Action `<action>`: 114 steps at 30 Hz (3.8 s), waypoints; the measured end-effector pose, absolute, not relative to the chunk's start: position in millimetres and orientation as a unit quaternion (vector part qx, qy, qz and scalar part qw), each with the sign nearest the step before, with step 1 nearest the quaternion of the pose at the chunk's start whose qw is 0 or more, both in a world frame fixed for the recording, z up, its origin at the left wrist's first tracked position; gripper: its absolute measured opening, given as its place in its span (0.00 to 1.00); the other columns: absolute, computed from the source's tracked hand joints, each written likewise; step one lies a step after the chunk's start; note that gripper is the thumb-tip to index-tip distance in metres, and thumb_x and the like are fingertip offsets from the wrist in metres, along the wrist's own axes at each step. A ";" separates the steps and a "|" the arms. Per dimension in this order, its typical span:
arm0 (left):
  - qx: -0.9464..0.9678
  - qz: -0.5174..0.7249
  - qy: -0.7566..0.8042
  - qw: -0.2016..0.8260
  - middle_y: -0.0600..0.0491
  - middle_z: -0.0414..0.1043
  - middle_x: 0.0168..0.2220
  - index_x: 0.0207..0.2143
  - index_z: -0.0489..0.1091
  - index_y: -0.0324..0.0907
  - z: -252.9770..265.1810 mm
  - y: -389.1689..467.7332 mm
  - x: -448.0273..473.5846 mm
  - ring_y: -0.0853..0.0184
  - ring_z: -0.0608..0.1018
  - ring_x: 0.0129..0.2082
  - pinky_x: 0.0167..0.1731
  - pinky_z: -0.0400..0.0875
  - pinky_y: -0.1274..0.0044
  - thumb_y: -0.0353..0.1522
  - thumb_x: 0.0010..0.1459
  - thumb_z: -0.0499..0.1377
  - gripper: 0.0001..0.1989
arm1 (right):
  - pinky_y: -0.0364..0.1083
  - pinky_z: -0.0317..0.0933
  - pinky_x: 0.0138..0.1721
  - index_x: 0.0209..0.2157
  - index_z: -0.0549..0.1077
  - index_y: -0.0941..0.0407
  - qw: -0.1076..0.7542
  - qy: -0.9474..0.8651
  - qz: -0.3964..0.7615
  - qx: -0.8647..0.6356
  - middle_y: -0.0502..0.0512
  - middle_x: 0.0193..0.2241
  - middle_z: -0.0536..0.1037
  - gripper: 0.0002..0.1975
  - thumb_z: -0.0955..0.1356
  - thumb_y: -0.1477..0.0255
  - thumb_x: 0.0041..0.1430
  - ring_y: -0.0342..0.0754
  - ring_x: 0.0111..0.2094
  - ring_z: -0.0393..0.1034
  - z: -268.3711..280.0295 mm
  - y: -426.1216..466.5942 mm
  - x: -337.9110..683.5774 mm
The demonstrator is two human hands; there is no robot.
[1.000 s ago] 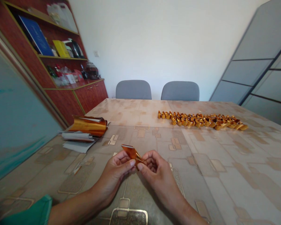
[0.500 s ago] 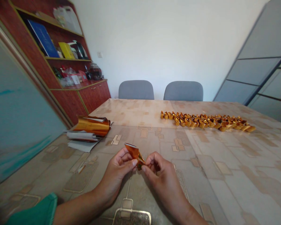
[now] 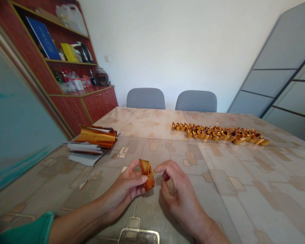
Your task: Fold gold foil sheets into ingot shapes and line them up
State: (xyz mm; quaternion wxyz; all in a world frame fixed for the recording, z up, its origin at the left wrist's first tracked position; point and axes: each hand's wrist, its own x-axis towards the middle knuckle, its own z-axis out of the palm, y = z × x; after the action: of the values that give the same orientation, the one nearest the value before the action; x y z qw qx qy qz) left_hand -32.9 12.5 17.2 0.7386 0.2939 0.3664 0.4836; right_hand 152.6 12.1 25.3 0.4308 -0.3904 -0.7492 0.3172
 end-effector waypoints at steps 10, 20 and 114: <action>0.269 0.419 0.345 0.796 0.52 0.75 0.35 0.55 0.56 0.40 23.2 11.0 -36.7 0.71 0.77 0.30 0.33 0.69 0.79 0.23 0.45 0.69 0.37 | 0.53 0.61 0.47 0.43 0.74 0.48 0.340 -0.862 0.222 -0.304 0.55 0.45 0.76 0.09 0.68 0.76 0.64 0.54 0.47 0.67 35.3 19.7 159.1; 0.440 0.473 0.380 0.662 0.51 0.74 0.36 0.43 0.69 0.40 12.8 10.3 -34.6 0.68 0.76 0.34 0.35 0.68 0.77 0.40 0.59 0.64 0.15 | 0.48 0.59 0.36 0.30 0.74 0.52 0.426 -0.755 0.293 -0.403 0.52 0.29 0.76 0.07 0.69 0.71 0.63 0.51 0.34 0.68 28.1 16.6 156.6; 0.345 0.480 0.401 0.701 0.53 0.77 0.29 0.30 0.72 0.36 7.9 8.1 -27.7 0.72 0.79 0.30 0.36 0.76 0.79 0.41 0.41 0.76 0.22 | 0.43 0.51 0.25 0.23 0.70 0.55 0.422 -0.689 0.344 -0.478 0.48 0.23 0.69 0.10 0.72 0.69 0.55 0.44 0.24 0.60 9.5 18.2 144.5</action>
State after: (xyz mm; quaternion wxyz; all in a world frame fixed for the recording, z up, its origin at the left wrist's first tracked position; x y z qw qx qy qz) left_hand -27.7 8.1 7.9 0.7005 0.3448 0.4005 0.4795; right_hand 144.5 18.2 9.5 0.4223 -0.4779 -0.6890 0.3443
